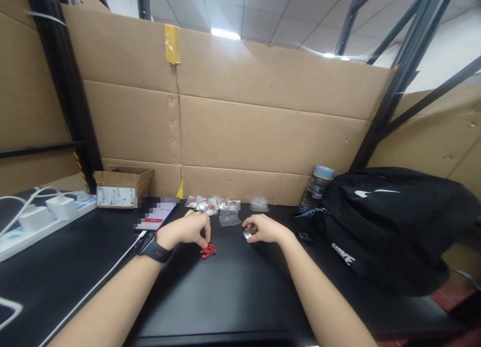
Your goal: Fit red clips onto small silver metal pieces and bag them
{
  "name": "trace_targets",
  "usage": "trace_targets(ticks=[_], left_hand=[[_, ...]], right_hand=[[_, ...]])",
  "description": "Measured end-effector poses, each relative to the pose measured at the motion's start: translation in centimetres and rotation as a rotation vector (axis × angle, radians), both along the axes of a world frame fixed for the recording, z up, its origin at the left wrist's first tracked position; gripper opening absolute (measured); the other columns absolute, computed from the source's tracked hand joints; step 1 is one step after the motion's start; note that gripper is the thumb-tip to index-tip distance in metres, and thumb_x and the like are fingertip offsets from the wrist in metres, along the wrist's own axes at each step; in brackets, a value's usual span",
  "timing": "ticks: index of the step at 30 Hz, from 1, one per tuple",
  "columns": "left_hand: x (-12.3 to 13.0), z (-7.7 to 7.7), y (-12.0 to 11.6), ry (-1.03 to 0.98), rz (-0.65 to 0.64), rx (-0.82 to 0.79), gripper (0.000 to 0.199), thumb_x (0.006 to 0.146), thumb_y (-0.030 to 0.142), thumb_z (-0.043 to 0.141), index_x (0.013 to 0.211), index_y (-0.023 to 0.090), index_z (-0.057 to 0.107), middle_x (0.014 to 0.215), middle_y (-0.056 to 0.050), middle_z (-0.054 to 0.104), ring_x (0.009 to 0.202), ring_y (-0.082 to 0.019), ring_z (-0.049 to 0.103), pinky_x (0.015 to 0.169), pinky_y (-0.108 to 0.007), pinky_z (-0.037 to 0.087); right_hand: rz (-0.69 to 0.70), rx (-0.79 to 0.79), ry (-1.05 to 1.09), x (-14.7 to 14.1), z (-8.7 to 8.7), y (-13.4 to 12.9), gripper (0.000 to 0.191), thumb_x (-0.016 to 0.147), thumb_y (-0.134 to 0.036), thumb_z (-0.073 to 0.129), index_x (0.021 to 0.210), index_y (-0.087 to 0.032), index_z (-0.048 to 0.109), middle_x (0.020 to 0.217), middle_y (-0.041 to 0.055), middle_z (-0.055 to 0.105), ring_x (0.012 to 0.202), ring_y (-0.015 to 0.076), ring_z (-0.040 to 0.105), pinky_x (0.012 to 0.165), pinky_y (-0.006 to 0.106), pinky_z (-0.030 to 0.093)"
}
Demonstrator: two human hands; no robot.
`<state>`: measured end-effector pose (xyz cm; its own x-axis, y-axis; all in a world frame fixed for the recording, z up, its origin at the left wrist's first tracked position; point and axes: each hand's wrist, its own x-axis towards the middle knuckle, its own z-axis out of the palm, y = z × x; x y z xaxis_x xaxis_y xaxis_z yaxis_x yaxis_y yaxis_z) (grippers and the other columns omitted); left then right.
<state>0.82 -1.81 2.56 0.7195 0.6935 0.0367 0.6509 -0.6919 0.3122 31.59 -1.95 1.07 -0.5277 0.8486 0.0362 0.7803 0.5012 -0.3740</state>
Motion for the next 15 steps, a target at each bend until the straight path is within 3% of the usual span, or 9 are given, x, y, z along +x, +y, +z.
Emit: trace_targets(ticks=[7, 11, 15], left_hand=[[0.4, -0.9, 0.3, -0.072, -0.077, 0.029, 0.013, 0.071, 0.021, 0.072, 0.069, 0.031, 0.080, 0.078, 0.003, 0.076, 0.076, -0.016, 0.068, 0.083, -0.027, 0.041], [0.4, -0.4, 0.0, -0.091, -0.096, 0.053, 0.015, 0.071, 0.018, 0.068, 0.069, 0.029, 0.078, 0.078, 0.004, 0.075, 0.076, -0.016, 0.068, 0.084, -0.026, 0.042], [0.5, 0.4, -0.5, -0.127, -0.035, 0.109, 0.011, 0.075, 0.019, 0.064, 0.075, 0.025, 0.074, 0.081, 0.003, 0.075, 0.080, -0.017, 0.067, 0.089, -0.028, 0.042]], right_hand=[[0.015, -0.045, 0.083, 0.0, -0.1, 0.2, 0.046, 0.062, -0.024, 0.082, 0.108, -0.023, 0.075, 0.091, 0.0015, 0.074, 0.074, 0.0157, 0.067, 0.069, 0.023, 0.050], [0.043, -0.067, 0.108, 0.5, 0.2, 0.1, 0.046, 0.062, -0.027, 0.082, 0.107, -0.022, 0.075, 0.089, 0.0013, 0.075, 0.076, 0.0160, 0.067, 0.069, 0.024, 0.050], [0.023, -0.051, 0.175, 0.6, 0.8, -0.1, 0.044, 0.065, -0.026, 0.080, 0.109, -0.022, 0.074, 0.092, 0.0021, 0.075, 0.080, 0.0165, 0.067, 0.072, 0.025, 0.051]])
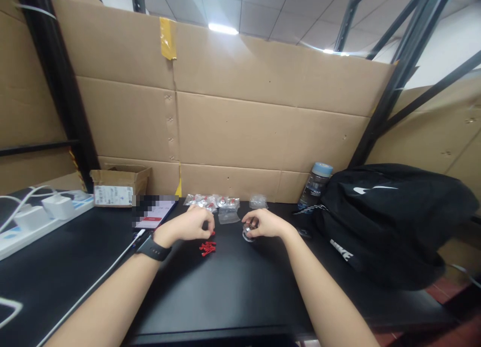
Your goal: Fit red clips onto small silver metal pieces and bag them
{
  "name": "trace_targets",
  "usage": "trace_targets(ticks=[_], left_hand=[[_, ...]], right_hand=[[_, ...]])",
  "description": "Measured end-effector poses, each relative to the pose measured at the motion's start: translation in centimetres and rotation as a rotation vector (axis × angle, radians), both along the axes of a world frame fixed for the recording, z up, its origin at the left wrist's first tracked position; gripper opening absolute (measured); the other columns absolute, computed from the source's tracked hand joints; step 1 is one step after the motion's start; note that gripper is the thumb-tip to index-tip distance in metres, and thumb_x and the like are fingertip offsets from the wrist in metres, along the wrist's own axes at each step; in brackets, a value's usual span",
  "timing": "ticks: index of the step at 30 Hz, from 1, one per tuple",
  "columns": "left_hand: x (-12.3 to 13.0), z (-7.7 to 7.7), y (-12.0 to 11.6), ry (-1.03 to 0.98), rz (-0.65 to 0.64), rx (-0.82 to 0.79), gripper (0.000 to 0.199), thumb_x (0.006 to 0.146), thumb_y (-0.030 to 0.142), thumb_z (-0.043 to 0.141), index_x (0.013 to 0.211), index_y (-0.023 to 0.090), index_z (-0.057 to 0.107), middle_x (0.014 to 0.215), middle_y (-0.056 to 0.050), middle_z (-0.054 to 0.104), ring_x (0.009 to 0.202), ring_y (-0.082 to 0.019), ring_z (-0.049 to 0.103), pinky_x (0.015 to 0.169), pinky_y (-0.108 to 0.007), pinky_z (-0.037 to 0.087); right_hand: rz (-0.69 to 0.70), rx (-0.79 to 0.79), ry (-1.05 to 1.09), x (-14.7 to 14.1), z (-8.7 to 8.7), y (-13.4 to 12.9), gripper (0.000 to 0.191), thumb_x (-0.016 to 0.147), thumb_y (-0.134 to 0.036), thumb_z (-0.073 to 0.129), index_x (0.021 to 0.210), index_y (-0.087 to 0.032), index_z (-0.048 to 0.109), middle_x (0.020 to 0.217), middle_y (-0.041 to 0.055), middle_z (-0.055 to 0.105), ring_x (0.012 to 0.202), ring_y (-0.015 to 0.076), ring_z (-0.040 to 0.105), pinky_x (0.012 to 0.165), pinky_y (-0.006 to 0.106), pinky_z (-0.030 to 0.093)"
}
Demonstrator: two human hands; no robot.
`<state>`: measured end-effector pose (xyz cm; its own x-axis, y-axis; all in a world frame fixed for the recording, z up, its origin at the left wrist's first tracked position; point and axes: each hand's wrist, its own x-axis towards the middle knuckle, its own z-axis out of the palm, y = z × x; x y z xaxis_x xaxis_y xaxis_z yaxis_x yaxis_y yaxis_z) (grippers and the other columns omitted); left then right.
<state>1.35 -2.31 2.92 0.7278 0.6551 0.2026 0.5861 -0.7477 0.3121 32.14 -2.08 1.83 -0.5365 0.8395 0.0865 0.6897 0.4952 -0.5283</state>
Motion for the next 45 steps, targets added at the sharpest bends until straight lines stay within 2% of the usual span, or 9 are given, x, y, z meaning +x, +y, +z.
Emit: trace_targets(ticks=[3, 5, 9, 14, 21, 25, 29, 39, 45], left_hand=[[0.3, 0.2, 0.0, -0.086, 0.066, 0.075, 0.012, 0.086, 0.027, 0.059, 0.084, 0.023, 0.070, 0.086, 0.000, 0.074, 0.084, -0.019, 0.066, 0.086, -0.029, 0.043], [0.5, 0.2, 0.0, -0.160, 0.074, 0.106, 0.015, 0.090, 0.032, 0.057, 0.085, 0.023, 0.068, 0.086, -0.001, 0.074, 0.083, -0.019, 0.066, 0.083, -0.029, 0.044], [1.2, 0.4, 0.0, -0.331, 0.094, 0.113, 0.015, 0.089, 0.035, 0.062, 0.086, 0.023, 0.069, 0.091, -0.001, 0.076, 0.087, -0.018, 0.069, 0.084, -0.028, 0.046], [1.6, 0.7, -0.2, -0.433, 0.241, 0.119, 0.019, 0.083, 0.041, 0.070, 0.095, 0.027, 0.076, 0.092, -0.001, 0.079, 0.093, -0.023, 0.071, 0.088, -0.033, 0.049], [2.4, 0.6, -0.5, -0.530, 0.286, 0.156, 0.016, 0.087, 0.040, 0.068, 0.089, 0.028, 0.079, 0.097, -0.002, 0.077, 0.100, -0.023, 0.067, 0.093, -0.036, 0.048], [3.4, 0.0, -0.6, -0.522, 0.291, 0.272, 0.014, 0.088, 0.034, 0.065, 0.088, 0.028, 0.077, 0.113, -0.003, 0.071, 0.113, -0.024, 0.058, 0.101, -0.041, 0.043], [3.9, -0.6, -0.6, -0.498, 0.314, 0.300, 0.014, 0.088, 0.034, 0.066, 0.089, 0.028, 0.078, 0.124, -0.005, 0.063, 0.120, -0.028, 0.051, 0.106, -0.047, 0.038], [3.9, -0.3, -1.1, -0.542, 0.312, 0.327, 0.012, 0.086, 0.032, 0.067, 0.085, 0.026, 0.077, 0.122, -0.005, 0.061, 0.119, -0.028, 0.049, 0.106, -0.046, 0.039], [4.3, -0.1, -1.7, -0.506, 0.369, 0.398, 0.010, 0.085, 0.028, 0.067, 0.084, 0.027, 0.077, 0.121, -0.005, 0.061, 0.119, -0.029, 0.047, 0.103, -0.047, 0.039]], right_hand=[[-0.018, 0.047, 0.141, -0.8, 0.3, -0.2, 0.044, 0.066, -0.029, 0.082, 0.109, -0.021, 0.074, 0.095, 0.0038, 0.074, 0.085, 0.0182, 0.067, 0.074, 0.027, 0.051], [-0.034, 0.078, 0.321, -1.8, 0.3, -0.3, 0.045, 0.067, -0.032, 0.083, 0.109, -0.021, 0.073, 0.101, 0.0053, 0.074, 0.089, 0.0195, 0.067, 0.076, 0.030, 0.052], [-0.061, 0.067, 0.726, -4.1, -0.1, -0.4, 0.049, 0.066, -0.034, 0.085, 0.110, -0.021, 0.069, 0.111, 0.0078, 0.072, 0.098, 0.0217, 0.068, 0.084, 0.035, 0.054], [-0.064, 0.060, 0.932, -5.8, -0.5, -0.9, 0.058, 0.063, -0.032, 0.088, 0.115, -0.023, 0.063, 0.115, 0.0085, 0.070, 0.109, 0.0233, 0.066, 0.091, 0.037, 0.053], [-0.054, 0.118, 0.970, -7.5, -0.8, -1.8, 0.061, 0.060, -0.028, 0.090, 0.114, -0.024, 0.060, 0.109, 0.0062, 0.069, 0.105, 0.0218, 0.066, 0.087, 0.034, 0.053], [-0.049, 0.140, 0.998, -8.1, -1.0, -2.1, 0.059, 0.062, -0.032, 0.089, 0.113, -0.025, 0.059, 0.113, 0.0072, 0.068, 0.108, 0.0230, 0.066, 0.088, 0.035, 0.053], [-0.041, 0.128, 1.009, -8.1, -1.1, -2.1, 0.061, 0.060, -0.034, 0.090, 0.112, -0.025, 0.059, 0.114, 0.0076, 0.068, 0.107, 0.0235, 0.066, 0.088, 0.036, 0.053], [-0.044, 0.123, 1.020, -7.9, -1.1, -1.9, 0.052, 0.061, -0.033, 0.090, 0.105, -0.023, 0.063, 0.112, 0.0068, 0.070, 0.106, 0.0236, 0.067, 0.087, 0.035, 0.053], [-0.027, 0.079, 1.056, -8.0, -1.2, -2.0, 0.044, 0.061, -0.033, 0.090, 0.095, -0.021, 0.065, 0.112, 0.0074, 0.071, 0.104, 0.0237, 0.068, 0.088, 0.036, 0.054]])
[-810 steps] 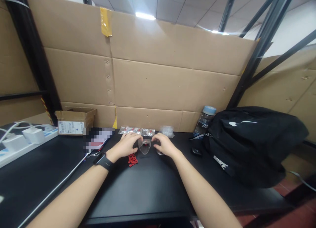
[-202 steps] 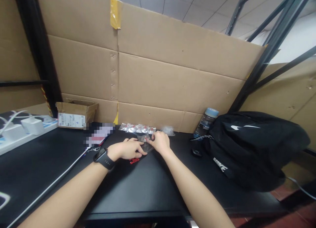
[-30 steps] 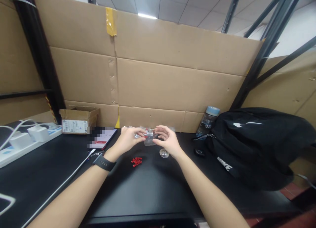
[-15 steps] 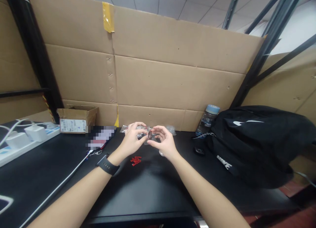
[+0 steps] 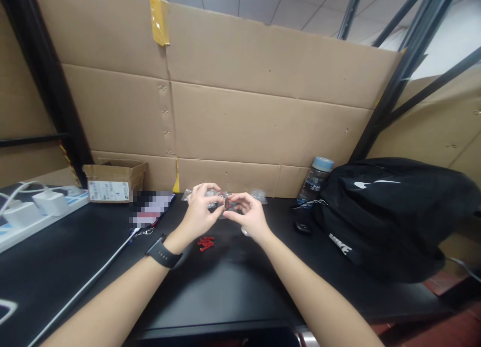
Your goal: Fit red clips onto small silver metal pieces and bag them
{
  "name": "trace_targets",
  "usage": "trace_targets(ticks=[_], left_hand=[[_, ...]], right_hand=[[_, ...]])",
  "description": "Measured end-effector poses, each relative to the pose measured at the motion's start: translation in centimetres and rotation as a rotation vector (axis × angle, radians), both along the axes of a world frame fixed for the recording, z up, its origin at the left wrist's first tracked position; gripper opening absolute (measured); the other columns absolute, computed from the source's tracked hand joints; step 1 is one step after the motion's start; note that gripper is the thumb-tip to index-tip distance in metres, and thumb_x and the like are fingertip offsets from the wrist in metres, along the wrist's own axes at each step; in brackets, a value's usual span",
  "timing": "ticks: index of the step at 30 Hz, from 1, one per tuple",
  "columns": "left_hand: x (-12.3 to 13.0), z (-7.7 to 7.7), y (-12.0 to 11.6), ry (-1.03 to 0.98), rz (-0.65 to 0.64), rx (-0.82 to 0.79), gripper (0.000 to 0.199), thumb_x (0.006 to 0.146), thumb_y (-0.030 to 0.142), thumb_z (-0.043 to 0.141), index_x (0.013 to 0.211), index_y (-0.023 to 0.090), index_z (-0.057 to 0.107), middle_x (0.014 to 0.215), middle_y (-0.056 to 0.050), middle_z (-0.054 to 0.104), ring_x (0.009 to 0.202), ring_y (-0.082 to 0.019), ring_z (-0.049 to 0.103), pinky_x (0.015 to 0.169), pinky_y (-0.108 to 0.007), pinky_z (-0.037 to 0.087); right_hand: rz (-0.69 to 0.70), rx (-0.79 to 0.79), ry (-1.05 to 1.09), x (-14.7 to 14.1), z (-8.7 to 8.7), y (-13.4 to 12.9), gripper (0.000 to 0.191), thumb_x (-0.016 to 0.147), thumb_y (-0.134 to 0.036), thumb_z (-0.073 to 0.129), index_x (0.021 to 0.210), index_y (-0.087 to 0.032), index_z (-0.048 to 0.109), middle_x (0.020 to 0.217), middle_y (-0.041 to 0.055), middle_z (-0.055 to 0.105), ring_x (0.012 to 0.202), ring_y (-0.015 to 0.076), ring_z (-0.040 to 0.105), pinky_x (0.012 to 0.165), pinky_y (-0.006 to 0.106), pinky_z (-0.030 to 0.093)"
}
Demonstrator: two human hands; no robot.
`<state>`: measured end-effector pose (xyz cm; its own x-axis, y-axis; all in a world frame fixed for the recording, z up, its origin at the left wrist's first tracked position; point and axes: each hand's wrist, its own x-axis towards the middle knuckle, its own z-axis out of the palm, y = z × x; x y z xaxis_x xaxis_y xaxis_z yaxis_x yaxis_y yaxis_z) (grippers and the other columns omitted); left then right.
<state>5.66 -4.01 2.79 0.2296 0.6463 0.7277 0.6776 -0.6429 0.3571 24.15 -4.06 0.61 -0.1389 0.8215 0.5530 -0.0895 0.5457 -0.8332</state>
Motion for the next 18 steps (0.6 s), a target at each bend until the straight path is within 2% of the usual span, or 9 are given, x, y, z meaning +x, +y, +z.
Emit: trace_targets(ticks=[2, 5, 8, 11, 15, 18], left_hand=[[0.1, 0.1, -0.3, -0.008, 0.028, 0.026, 0.011, 0.085, 0.028, 0.067, 0.082, 0.027, 0.077, 0.122, -0.006, 0.060, 0.119, -0.030, 0.046, 0.102, -0.048, 0.039], [0.2, 0.4, -0.7, -0.019, 0.072, 0.058, 0.011, 0.085, 0.029, 0.068, 0.080, 0.027, 0.077, 0.122, -0.006, 0.060, 0.119, -0.030, 0.047, 0.101, -0.048, 0.039], [0.3, 0.5, -0.9, -0.009, 0.084, 0.079, 0.009, 0.084, 0.028, 0.070, 0.080, 0.028, 0.077, 0.121, -0.005, 0.061, 0.119, -0.030, 0.047, 0.100, -0.049, 0.037], [0.3, 0.3, -0.8, 0.007, 0.065, 0.100, 0.008, 0.085, 0.028, 0.070, 0.081, 0.028, 0.077, 0.119, -0.005, 0.062, 0.119, -0.030, 0.047, 0.099, -0.049, 0.036], [0.2, 0.1, -0.5, 0.046, 0.018, 0.101, 0.009, 0.088, 0.030, 0.067, 0.084, 0.028, 0.075, 0.116, -0.005, 0.063, 0.118, -0.029, 0.048, 0.098, -0.047, 0.036], [0.1, 0.2, -0.3, 0.041, 0.001, 0.025, 0.022, 0.097, 0.037, 0.053, 0.092, 0.027, 0.071, 0.114, -0.005, 0.063, 0.113, -0.027, 0.051, 0.096, -0.045, 0.037]], right_hand=[[0.027, -0.011, 0.012, -0.1, 0.0, -0.1, 0.039, 0.064, -0.034, 0.089, 0.091, -0.021, 0.065, 0.112, 0.0074, 0.071, 0.105, 0.0239, 0.068, 0.090, 0.036, 0.054], [0.047, -0.016, -0.008, -0.1, 0.3, -0.1, 0.026, 0.076, -0.039, 0.080, 0.088, -0.020, 0.067, 0.111, 0.0078, 0.071, 0.107, 0.0234, 0.067, 0.093, 0.037, 0.053], [-0.034, 0.036, -0.110, 0.2, 0.5, -0.1, 0.021, 0.086, -0.040, 0.070, 0.091, -0.020, 0.070, 0.115, 0.0086, 0.069, 0.111, 0.0228, 0.065, 0.092, 0.035, 0.052], [-0.132, 0.108, -0.254, 0.7, 0.7, -0.1, 0.018, 0.087, -0.038, 0.068, 0.091, -0.021, 0.072, 0.120, 0.0089, 0.066, 0.114, 0.0227, 0.062, 0.091, 0.034, 0.050], [-0.191, 0.142, -0.368, 1.1, 0.9, -0.1, 0.016, 0.089, -0.035, 0.066, 0.088, -0.021, 0.071, 0.126, 0.0087, 0.061, 0.119, 0.0223, 0.058, 0.103, 0.038, 0.042], [-0.230, 0.173, -0.464, 1.3, 1.0, -0.3, 0.015, 0.091, -0.035, 0.063, 0.088, -0.022, 0.069, 0.132, 0.0088, 0.055, 0.128, 0.0235, 0.051, 0.112, 0.041, 0.034]])
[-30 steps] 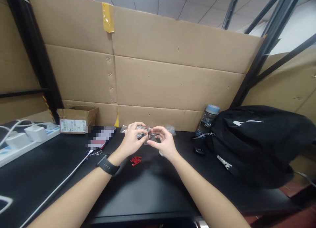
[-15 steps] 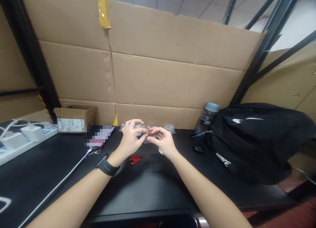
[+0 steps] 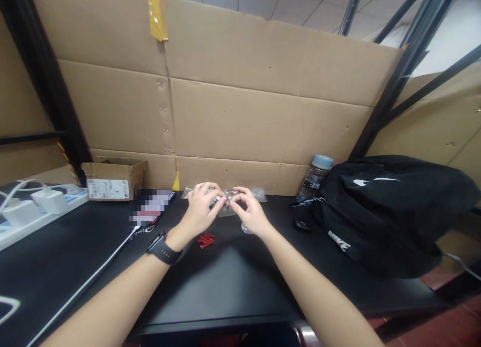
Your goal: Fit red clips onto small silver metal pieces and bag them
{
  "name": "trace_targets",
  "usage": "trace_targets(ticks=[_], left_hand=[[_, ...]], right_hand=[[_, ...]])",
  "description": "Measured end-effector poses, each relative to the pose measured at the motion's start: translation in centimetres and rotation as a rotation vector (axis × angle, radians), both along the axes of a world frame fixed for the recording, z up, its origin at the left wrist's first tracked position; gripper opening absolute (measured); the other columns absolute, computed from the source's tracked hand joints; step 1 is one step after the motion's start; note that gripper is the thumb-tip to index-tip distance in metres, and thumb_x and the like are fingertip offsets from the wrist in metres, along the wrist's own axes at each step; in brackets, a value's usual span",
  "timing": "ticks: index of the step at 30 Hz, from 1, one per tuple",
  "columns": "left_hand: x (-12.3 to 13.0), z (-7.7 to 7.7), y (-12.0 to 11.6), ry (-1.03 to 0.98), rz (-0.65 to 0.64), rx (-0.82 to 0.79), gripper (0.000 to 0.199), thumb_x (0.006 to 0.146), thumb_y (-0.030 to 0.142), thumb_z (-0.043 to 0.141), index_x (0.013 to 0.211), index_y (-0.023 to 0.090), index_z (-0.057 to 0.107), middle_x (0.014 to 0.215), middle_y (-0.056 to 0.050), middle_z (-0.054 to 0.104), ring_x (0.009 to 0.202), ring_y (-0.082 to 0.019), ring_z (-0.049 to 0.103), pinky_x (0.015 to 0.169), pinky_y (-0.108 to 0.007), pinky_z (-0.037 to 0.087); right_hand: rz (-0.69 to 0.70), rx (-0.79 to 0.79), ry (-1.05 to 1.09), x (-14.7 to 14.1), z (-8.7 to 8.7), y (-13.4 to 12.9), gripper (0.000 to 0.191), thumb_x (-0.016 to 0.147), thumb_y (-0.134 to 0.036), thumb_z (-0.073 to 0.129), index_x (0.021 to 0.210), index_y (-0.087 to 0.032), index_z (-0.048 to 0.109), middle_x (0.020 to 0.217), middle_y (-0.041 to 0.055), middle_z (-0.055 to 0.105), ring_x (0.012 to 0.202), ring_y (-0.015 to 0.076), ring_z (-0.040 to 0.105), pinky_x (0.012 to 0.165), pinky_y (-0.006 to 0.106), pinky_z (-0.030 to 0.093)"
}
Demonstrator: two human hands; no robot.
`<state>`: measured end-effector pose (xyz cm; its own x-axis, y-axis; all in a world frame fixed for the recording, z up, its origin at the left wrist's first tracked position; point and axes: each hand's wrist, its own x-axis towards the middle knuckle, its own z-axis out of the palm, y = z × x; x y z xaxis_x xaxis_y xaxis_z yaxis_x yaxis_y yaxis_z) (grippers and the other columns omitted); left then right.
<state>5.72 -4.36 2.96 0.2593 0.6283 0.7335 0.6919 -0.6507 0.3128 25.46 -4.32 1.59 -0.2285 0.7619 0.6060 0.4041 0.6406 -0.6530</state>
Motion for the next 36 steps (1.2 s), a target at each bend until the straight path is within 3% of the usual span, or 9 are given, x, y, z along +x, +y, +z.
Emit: trace_targets(ticks=[2, 5, 10, 15, 21, 25, 27, 31, 36], left_hand=[[-0.1, 0.0, 0.0, -0.003, -0.019, -0.064, 0.027, 0.101, 0.042, 0.045, 0.103, 0.027, 0.068, 0.117, -0.005, 0.062, 0.112, -0.026, 0.053, 0.097, -0.045, 0.038], [-0.1, -0.3, 0.0, 0.093, -0.060, -0.101, 0.031, 0.094, 0.051, 0.054, 0.115, 0.031, 0.065, 0.127, -0.006, 0.059, 0.119, -0.029, 0.048, 0.101, -0.049, 0.036], [-0.8, -0.9, 0.9, 0.279, -0.160, -0.191, 0.032, 0.088, 0.057, 0.060, 0.101, 0.028, 0.070, 0.124, -0.005, 0.063, 0.120, -0.031, 0.048, 0.099, -0.048, 0.037], [-3.2, -0.7, 2.7, 0.266, -0.247, -0.307, 0.032, 0.098, 0.043, 0.047, 0.096, 0.022, 0.071, 0.096, -0.004, 0.072, 0.090, -0.020, 0.063, 0.085, -0.032, 0.044], [-5.0, -1.4, 3.8, 0.493, -0.468, -0.528, 0.013, 0.081, 0.032, 0.071, 0.087, 0.025, 0.079, 0.086, -0.001, 0.076, 0.080, -0.017, 0.067, 0.079, -0.024, 0.045], [-4.3, -1.9, 3.6, 0.539, -0.459, -0.555, 0.011, 0.078, 0.026, 0.072, 0.085, 0.026, 0.080, 0.084, 0.000, 0.077, 0.077, -0.016, 0.068, 0.080, -0.024, 0.045], [-3.9, -2.1, 3.4, 0.551, -0.411, -0.539, 0.010, 0.078, 0.024, 0.070, 0.080, 0.025, 0.079, 0.082, 0.001, 0.077, 0.075, -0.016, 0.068, 0.080, -0.024, 0.045], [-3.5, -2.4, 3.3, 0.554, -0.299, -0.480, 0.010, 0.079, 0.025, 0.068, 0.075, 0.024, 0.077, 0.082, 0.000, 0.077, 0.076, -0.016, 0.068, 0.079, -0.024, 0.045], [-3.5, -2.2, 3.2, 0.554, -0.291, -0.504, 0.007, 0.075, 0.031, 0.075, 0.078, 0.026, 0.077, 0.083, 0.000, 0.077, 0.081, -0.018, 0.069, 0.080, -0.025, 0.044]], right_hand=[[-0.016, 0.018, -0.062, 0.1, 0.1, -0.2, 0.015, 0.093, -0.034, 0.060, 0.089, -0.022, 0.068, 0.137, 0.0087, 0.052, 0.133, 0.0244, 0.045, 0.114, 0.043, 0.030], [-0.024, 0.032, -0.120, 0.2, 0.1, -0.3, 0.013, 0.096, -0.033, 0.057, 0.093, -0.023, 0.065, 0.141, 0.0083, 0.049, 0.136, 0.0248, 0.041, 0.114, 0.046, 0.029], [-0.031, 0.004, -0.221, 0.4, 0.1, -0.3, 0.012, 0.097, -0.032, 0.055, 0.095, -0.024, 0.063, 0.143, 0.0078, 0.047, 0.136, 0.0258, 0.039, 0.112, 0.050, 0.030], [-0.034, -0.047, -0.498, 0.9, -0.9, 0.1, 0.009, 0.094, -0.027, 0.059, 0.090, -0.023, 0.065, 0.145, 0.0073, 0.046, 0.136, 0.0300, 0.036, 0.107, 0.057, 0.030], [-0.004, -0.111, -0.616, 2.0, -1.4, 1.2, 0.013, 0.093, -0.029, 0.060, 0.087, -0.021, 0.069, 0.133, 0.0099, 0.057, 0.126, 0.0289, 0.047, 0.101, 0.052, 0.038], [0.011, -0.144, -0.613, 4.3, -0.2, 1.9, 0.014, 0.088, -0.028, 0.066, 0.097, -0.019, 0.072, 0.102, 0.0078, 0.069, 0.093, 0.0198, 0.062, 0.085, 0.033, 0.046], [0.022, -0.238, -0.670, 5.5, 0.2, 2.1, 0.033, 0.074, -0.032, 0.079, 0.104, -0.019, 0.073, 0.101, 0.0067, 0.071, 0.084, 0.0189, 0.063, 0.075, 0.029, 0.047], [0.131, -0.393, -0.718, 6.7, 0.0, 2.5, 0.061, 0.058, -0.034, 0.089, 0.115, -0.023, 0.071, 0.104, 0.0033, 0.072, 0.080, 0.0167, 0.064, 0.070, 0.025, 0.047], [0.140, -0.401, -0.714, 6.4, -0.2, 2.5, 0.055, 0.059, -0.031, 0.088, 0.110, -0.022, 0.073, 0.097, 0.0020, 0.073, 0.077, 0.0153, 0.064, 0.067, 0.023, 0.046]])
